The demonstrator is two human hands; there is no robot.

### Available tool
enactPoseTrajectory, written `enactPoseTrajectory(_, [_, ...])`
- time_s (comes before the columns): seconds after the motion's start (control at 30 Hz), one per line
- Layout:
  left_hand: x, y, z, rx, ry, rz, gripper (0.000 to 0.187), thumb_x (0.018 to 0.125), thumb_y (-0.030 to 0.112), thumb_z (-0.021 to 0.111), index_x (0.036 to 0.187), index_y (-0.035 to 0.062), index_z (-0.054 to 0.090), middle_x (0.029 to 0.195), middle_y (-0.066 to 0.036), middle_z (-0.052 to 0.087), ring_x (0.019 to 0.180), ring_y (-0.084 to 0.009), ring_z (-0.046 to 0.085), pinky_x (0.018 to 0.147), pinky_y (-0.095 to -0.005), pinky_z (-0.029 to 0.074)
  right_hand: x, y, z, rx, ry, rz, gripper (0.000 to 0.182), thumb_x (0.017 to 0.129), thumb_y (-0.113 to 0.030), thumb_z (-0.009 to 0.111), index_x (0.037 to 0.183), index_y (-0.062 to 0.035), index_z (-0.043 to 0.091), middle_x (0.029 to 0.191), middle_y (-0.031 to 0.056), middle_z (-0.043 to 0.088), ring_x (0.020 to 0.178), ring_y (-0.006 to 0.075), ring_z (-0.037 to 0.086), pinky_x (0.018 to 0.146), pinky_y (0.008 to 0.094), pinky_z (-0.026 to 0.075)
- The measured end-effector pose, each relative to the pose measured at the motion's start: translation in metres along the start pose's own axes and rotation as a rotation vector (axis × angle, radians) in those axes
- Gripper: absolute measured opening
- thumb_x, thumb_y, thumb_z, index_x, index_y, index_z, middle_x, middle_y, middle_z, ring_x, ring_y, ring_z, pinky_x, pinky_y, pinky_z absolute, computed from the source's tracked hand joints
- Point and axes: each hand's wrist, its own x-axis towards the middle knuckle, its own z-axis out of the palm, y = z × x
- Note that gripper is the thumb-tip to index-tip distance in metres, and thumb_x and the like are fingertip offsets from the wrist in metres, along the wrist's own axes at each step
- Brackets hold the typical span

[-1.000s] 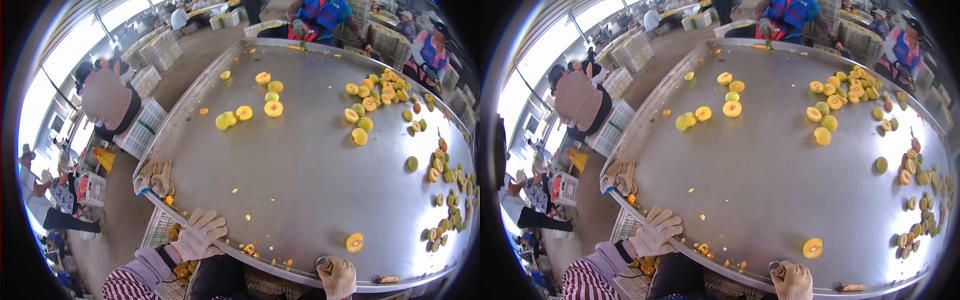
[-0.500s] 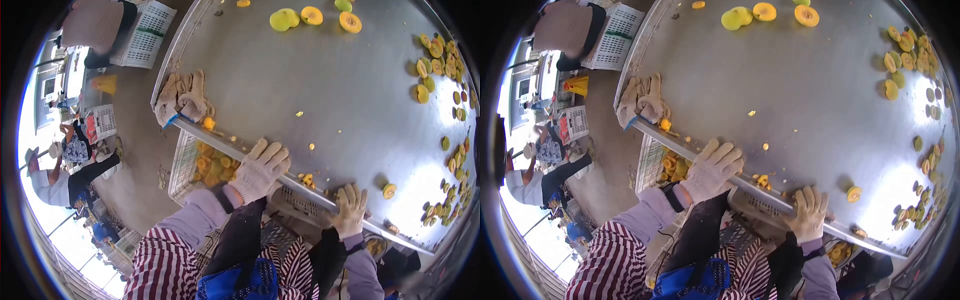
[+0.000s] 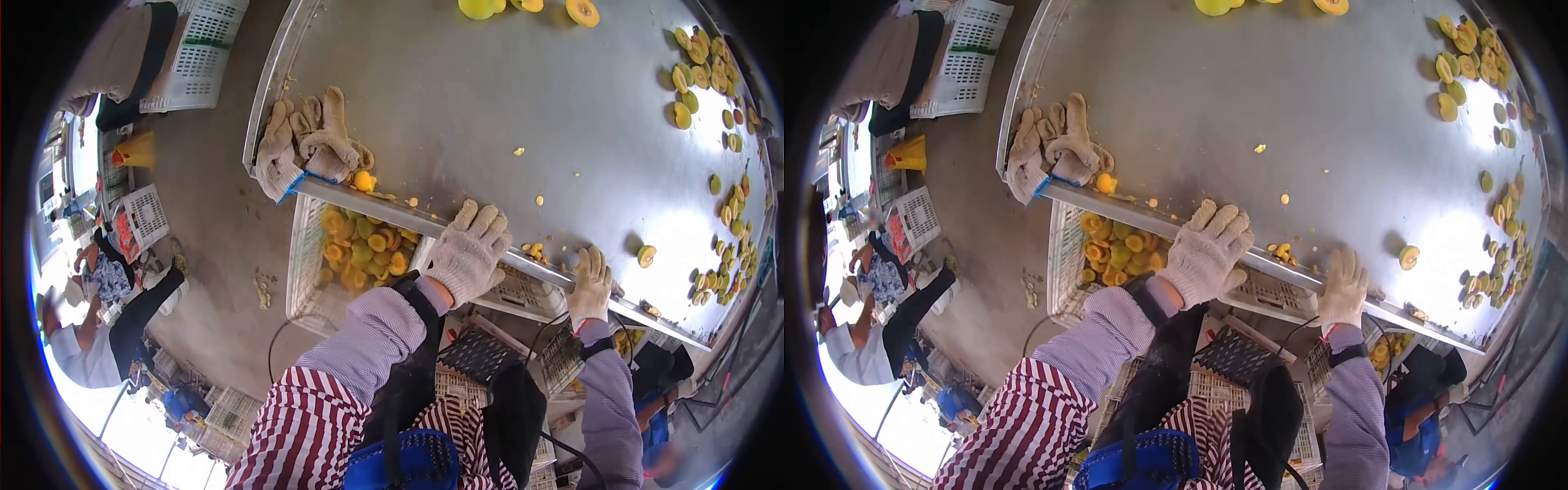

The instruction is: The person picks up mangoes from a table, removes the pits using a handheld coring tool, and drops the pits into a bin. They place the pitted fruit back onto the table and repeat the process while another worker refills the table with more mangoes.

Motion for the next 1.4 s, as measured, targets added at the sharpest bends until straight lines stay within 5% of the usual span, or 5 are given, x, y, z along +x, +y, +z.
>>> enactPoseTrajectory(0.07, [-0.002,0.000,-0.005,-0.017,-0.027,0.007,0.060,0.075,0.042,0.076,0.122,0.0074,0.063,0.134,-0.010,0.055,0.135,-0.0287,0.042,0.118,-0.0490,0.026,0.001,-0.010,-0.008,0.023,-0.058,0.091,0.079,0.078,-0.022,0.077,0.144,-0.0072,0.036,0.151,0.0178,0.039,0.144,0.0384,0.033,0.118,0.0527,0.028])
enactPoseTrajectory(0.1, [-0.002,0.000,-0.004,-0.018,-0.024,0.014,0.059,0.076,0.042,0.075,0.122,0.0068,0.063,0.134,-0.011,0.055,0.135,-0.0289,0.042,0.118,-0.0488,0.026,0.001,-0.007,-0.004,0.034,-0.003,0.036,0.098,0.082,-0.073,0.049,0.141,0.0043,0.043,0.146,0.0285,0.040,0.139,0.0456,0.036,0.111,0.0566,0.029])
enactPoseTrajectory(0.23, [-0.002,0.003,-0.003,-0.007,-0.039,-0.013,0.058,0.076,0.041,0.075,0.122,0.0069,0.063,0.135,-0.011,0.055,0.136,-0.0291,0.042,0.118,-0.0494,0.026,0.000,-0.005,-0.003,0.097,0.001,0.046,0.102,0.080,-0.076,0.048,0.142,0.0046,0.042,0.146,0.0284,0.041,0.139,0.0468,0.035,0.110,0.0575,0.029])
enactPoseTrajectory(0.47, [-0.102,0.047,-0.025,-0.194,0.235,-0.085,0.062,0.074,0.035,0.076,0.127,0.0099,0.056,0.133,-0.011,0.056,0.128,-0.0316,0.051,0.114,-0.0517,0.033,0.000,-0.004,0.017,0.106,0.033,0.160,0.065,0.084,-0.004,0.063,0.145,-0.0092,0.039,0.155,0.0162,0.039,0.145,0.0349,0.035,0.118,0.0497,0.029])
enactPoseTrajectory(1.4, [-0.617,0.143,-0.100,-0.425,0.109,-0.492,0.038,0.094,0.037,0.064,0.122,0.0120,0.063,0.129,-0.009,0.065,0.113,-0.0329,0.063,0.096,-0.0431,0.051,-0.286,-0.344,-0.035,0.447,-0.561,0.152,0.052,0.085,-0.053,0.059,0.123,-0.0174,0.069,0.117,0.0196,0.070,0.115,0.0387,0.064,0.101,0.0434,0.049])
